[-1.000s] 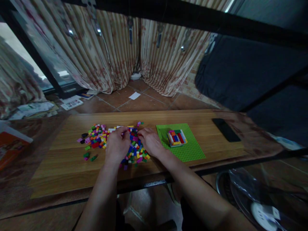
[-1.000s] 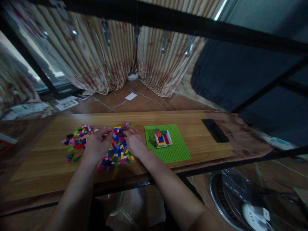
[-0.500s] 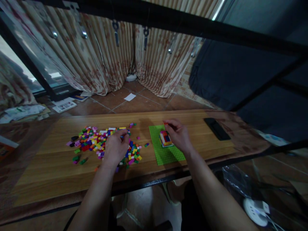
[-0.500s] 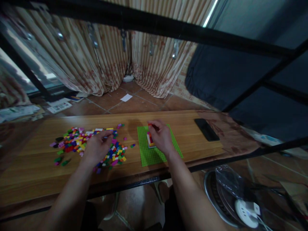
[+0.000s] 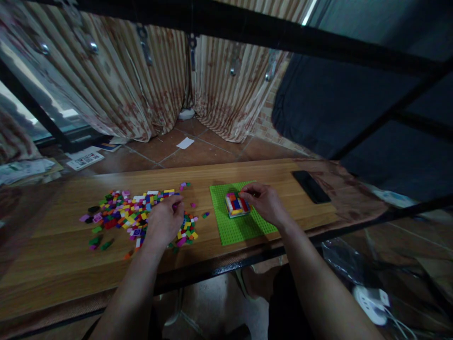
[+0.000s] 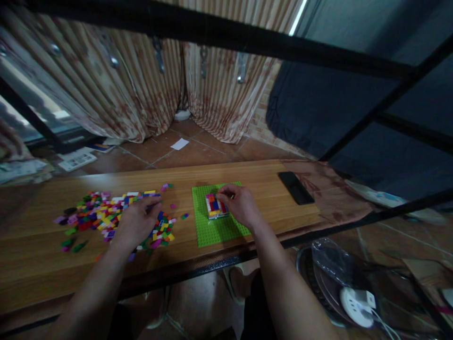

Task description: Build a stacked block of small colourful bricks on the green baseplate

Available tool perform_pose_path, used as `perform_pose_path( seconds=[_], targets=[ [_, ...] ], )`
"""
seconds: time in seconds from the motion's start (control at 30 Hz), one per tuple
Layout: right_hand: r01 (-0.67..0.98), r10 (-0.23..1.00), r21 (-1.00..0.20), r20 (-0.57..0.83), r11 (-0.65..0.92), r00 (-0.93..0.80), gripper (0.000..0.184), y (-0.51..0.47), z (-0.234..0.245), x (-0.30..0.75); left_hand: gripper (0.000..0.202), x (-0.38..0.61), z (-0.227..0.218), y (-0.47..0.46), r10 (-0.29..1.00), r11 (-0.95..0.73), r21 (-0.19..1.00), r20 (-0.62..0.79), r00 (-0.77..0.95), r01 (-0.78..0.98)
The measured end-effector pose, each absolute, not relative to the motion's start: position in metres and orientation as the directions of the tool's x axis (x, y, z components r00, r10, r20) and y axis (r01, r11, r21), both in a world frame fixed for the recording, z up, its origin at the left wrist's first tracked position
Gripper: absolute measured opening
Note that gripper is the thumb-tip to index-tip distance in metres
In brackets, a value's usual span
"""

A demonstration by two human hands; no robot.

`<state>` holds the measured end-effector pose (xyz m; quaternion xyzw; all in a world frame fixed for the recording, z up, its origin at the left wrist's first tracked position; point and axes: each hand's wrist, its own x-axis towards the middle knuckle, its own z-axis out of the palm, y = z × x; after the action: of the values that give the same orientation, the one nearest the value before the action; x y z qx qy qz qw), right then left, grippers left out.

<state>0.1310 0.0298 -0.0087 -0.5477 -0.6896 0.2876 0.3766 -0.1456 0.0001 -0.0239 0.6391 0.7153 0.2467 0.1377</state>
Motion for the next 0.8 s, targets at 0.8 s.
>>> perform_pose_path(
  seconds=[0.8],
  targets=[
    [0.694, 0.946, -0.646, 0.269, 0.318, -0.184, 0.017, 0.031, -0.011, 0.133, 0.037, -0.148, -0.021, 0.000, 0.982, 0.067, 0.543, 0.112, -0.152, 0.837]
  ],
)
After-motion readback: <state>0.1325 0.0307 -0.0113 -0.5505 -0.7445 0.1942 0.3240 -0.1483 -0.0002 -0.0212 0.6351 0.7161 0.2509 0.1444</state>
